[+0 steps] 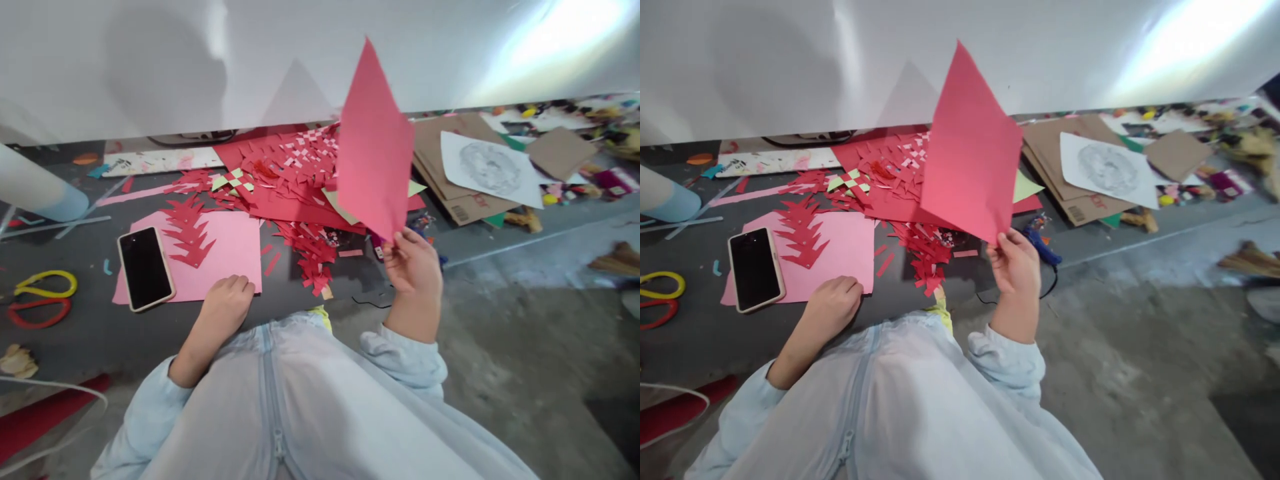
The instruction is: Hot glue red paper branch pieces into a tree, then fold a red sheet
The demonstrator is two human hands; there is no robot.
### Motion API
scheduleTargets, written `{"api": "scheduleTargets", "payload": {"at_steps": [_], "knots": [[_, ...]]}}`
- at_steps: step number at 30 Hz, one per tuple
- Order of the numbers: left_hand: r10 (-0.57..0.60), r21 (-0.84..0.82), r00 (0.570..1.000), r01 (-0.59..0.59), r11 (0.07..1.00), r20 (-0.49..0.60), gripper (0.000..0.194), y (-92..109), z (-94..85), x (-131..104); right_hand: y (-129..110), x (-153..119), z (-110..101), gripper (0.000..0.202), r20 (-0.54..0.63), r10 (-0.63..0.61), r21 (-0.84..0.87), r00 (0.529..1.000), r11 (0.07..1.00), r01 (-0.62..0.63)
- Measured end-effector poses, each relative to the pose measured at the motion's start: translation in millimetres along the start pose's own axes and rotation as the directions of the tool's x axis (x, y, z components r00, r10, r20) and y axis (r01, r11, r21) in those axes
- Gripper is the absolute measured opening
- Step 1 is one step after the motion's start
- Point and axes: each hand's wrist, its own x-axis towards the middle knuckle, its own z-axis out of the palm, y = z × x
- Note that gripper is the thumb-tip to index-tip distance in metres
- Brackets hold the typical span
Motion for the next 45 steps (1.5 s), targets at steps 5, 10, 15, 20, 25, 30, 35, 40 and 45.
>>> {"api": "scheduleTargets", "payload": {"at_steps": [5, 10, 15, 20, 25, 30, 35, 40, 45], "knots": [[0.108, -0.041, 0.989, -0.113, 0.993, -0.104, 0.016, 4.4, -11.8, 1.3, 19.7, -12.6, 35.3, 0.033, 0.204, 0.111, -0.090, 0.973, 0.991, -0.095], [0.207, -0.023, 0.945, -0.220, 0.975, -0.252, 0.014, 10.7, -28.1, 4.2, 35.1, -28.9, 65.7, 0.027, 0.364, 0.214, -0.240, 0.906, 0.962, -0.131], [0.260, 0.041, 0.874, -0.267, 0.963, -0.411, 0.010, 14.3, -40.4, 9.1, 45.3, -34.7, 77.8, 0.017, 0.422, 0.294, -0.372, 0.857, 0.919, -0.132], [0.251, 0.063, 0.885, -0.247, 0.967, -0.392, 0.008, 15.7, -38.7, 13.5, 50.7, -32.8, 76.1, 0.019, 0.422, 0.336, -0.461, 0.842, 0.879, -0.120], [0.216, 0.064, 0.925, -0.207, 0.976, -0.313, 0.007, 17.7, -31.4, 17.5, 49.3, -31.1, 71.0, 0.018, 0.428, 0.356, -0.485, 0.831, 0.866, -0.121], [0.147, 0.072, 0.963, -0.133, 0.988, -0.228, 0.010, 17.4, -21.7, 21.0, 49.7, -30.3, 63.9, 0.024, 0.443, 0.391, -0.489, 0.807, 0.860, -0.148], [0.072, 0.087, 0.981, -0.057, 0.995, -0.178, 0.013, 19.1, -15.2, 22.0, 48.6, -32.2, 57.3, 0.029, 0.488, 0.417, -0.506, 0.767, 0.851, -0.141], [0.042, 0.114, 0.989, -0.026, 0.993, -0.141, 0.016, 33.0, -16.0, 18.9, 49.5, -38.2, 49.9, 0.032, 0.546, 0.418, -0.512, 0.726, 0.852, -0.107], [0.004, 0.133, 0.993, 0.011, 0.991, -0.115, 0.016, 46.9, -15.8, 1.5, 58.0, -46.0, 39.8, 0.044, 0.561, 0.390, -0.508, 0.730, 0.858, -0.069]]}}
